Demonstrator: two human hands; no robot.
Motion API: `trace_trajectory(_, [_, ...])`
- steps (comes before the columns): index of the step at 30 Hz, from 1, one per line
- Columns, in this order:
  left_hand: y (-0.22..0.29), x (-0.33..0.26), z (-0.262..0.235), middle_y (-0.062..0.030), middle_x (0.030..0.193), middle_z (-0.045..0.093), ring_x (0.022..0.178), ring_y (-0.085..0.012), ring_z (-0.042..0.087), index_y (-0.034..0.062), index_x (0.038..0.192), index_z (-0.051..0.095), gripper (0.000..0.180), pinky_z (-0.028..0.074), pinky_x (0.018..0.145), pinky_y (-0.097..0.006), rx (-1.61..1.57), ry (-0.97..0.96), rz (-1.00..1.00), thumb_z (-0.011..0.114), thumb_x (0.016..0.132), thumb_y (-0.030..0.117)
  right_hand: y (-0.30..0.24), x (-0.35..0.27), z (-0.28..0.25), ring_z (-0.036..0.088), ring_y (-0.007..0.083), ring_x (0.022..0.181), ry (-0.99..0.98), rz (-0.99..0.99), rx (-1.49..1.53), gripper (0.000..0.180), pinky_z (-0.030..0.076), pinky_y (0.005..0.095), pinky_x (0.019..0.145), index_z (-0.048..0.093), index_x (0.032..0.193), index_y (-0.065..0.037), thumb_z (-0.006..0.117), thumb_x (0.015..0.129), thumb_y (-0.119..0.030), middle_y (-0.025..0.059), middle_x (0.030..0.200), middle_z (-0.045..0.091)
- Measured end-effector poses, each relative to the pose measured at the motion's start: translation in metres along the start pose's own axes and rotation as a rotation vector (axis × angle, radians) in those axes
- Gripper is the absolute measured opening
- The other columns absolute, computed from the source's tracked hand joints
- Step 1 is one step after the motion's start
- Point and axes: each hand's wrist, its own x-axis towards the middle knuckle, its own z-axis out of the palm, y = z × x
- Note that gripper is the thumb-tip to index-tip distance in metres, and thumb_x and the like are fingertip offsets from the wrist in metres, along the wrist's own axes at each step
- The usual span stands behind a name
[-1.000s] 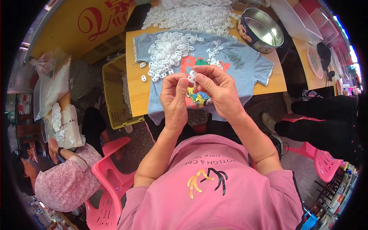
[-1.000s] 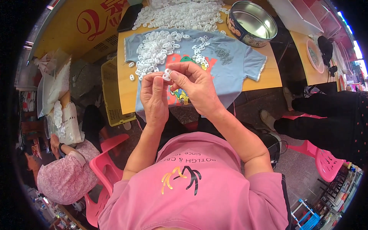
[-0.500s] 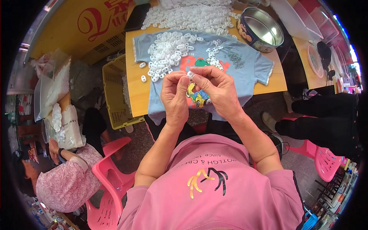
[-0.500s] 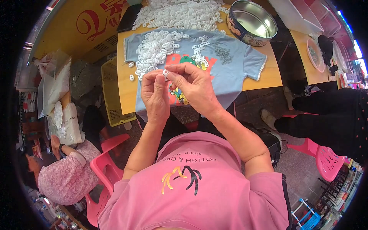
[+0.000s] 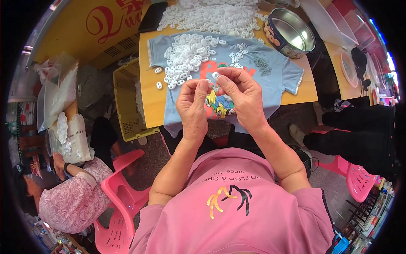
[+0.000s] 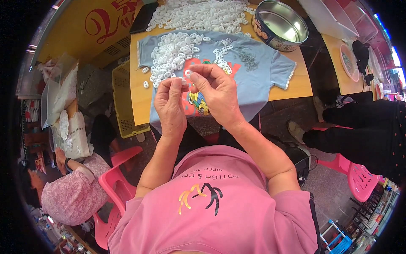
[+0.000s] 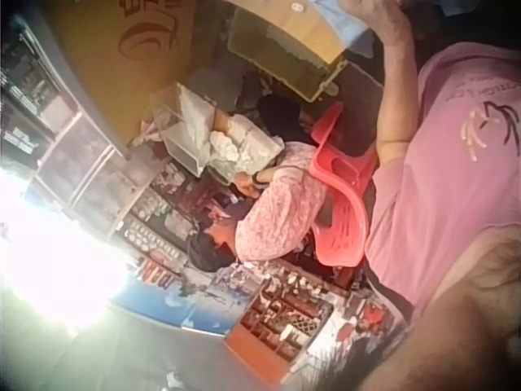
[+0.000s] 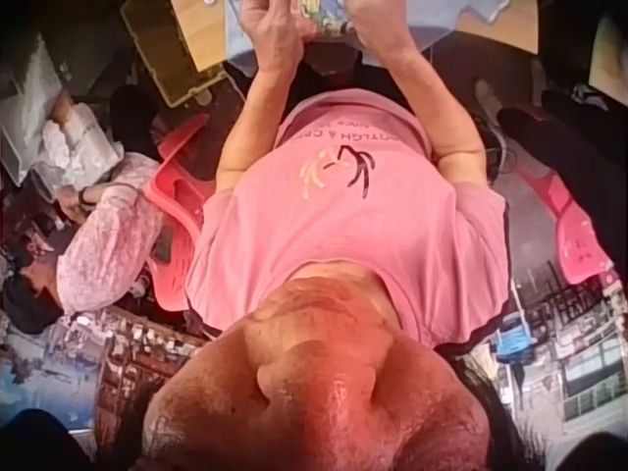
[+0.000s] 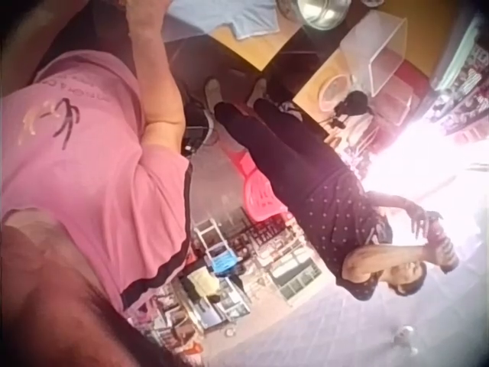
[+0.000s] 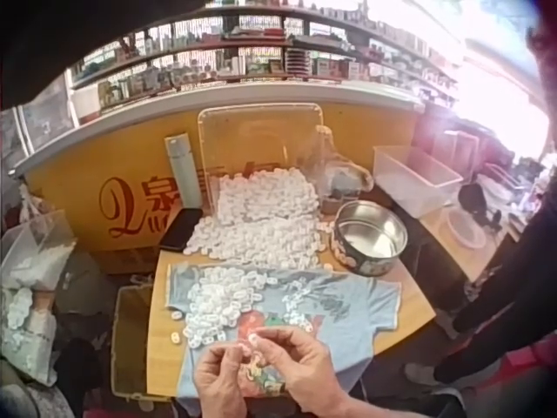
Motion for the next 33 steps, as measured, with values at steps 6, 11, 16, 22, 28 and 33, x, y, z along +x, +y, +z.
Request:
trace_trajectory(6, [0.007,0.0,0.004,-0.0057,0.089,0.063,0.078,-0.0113,0.06,0.0014,0.097,0.058,0.014,0.049,0.073,-0.024,-0.103,-0.028,-0.064,0.061,0.094,0.014,0.002,0.002,-0.005,0.057,0.0075,0.076,-0.039,0.119,0.183,0.022,0.051,0.0244,0.071,0.06,0.114,-0.001,0.06,0.094,-0.01,0.0035,0.093,0.063])
trace_trajectory(11, [0.011,0.004,0.004,-0.0099,0.091,0.063,0.076,-0.0147,0.062,0.0007,0.103,0.054,0.013,0.05,0.071,-0.027,-0.225,-0.034,-0.171,0.057,0.095,0.011,-0.002,0.004,-0.008,0.057,0.0074,0.076,-0.076,0.189,0.307,0.023,0.051,0.0258,0.073,0.06,0.116,-0.001,0.058,0.096,-0.013,0.0034,0.092,0.062])
trace_trajectory(16, [0.01,0.01,-0.003,-0.0116,0.096,0.063,0.08,-0.0151,0.061,-0.0001,0.106,0.053,0.015,0.05,0.069,-0.028,-0.261,-0.098,-0.296,0.053,0.096,0.011,-0.002,0.004,-0.01,0.057,0.0068,0.076,-0.085,0.155,0.252,0.026,0.051,0.0244,0.072,0.06,0.117,-0.001,0.059,0.095,-0.013,0.0027,0.092,0.063])
trace_trajectory(22, [0.008,0.011,0.004,-0.0113,0.102,0.062,0.087,-0.0143,0.06,-0.0026,0.114,0.053,0.022,0.049,0.071,-0.027,-0.256,-0.057,-0.367,0.052,0.095,0.008,-0.002,0.005,-0.007,0.059,0.0083,0.084,0.017,-0.182,-0.203,0.023,0.049,0.022,0.071,0.062,0.113,0.002,0.063,0.091,-0.006,0.0027,0.096,0.063])
trace_trajectory(28, [0.002,0.013,0.005,-0.0103,0.11,0.06,0.094,-0.0145,0.059,-0.0042,0.122,0.052,0.031,0.047,0.079,-0.028,-0.212,-0.07,-0.381,0.053,0.092,0.004,0.012,0.023,-0.016,0.062,0.0169,0.083,-0.056,-0.834,-0.79,0.016,0.05,0.0268,0.07,0.064,0.1,0.001,0.066,0.084,0.003,0.0092,0.094,0.063])
trace_trajectory(33, [0.001,0.014,0.001,-0.0103,0.112,0.06,0.096,-0.0145,0.059,-0.0037,0.123,0.053,0.034,0.046,0.08,-0.028,-0.203,-0.077,-0.404,0.054,0.09,0.003,-0.003,0.02,-0.008,0.063,0.0223,0.081,0.065,-0.745,-0.644,0.014,0.051,0.0303,0.068,0.066,0.095,-0.001,0.067,0.081,0.004,0.0107,0.092,0.063])
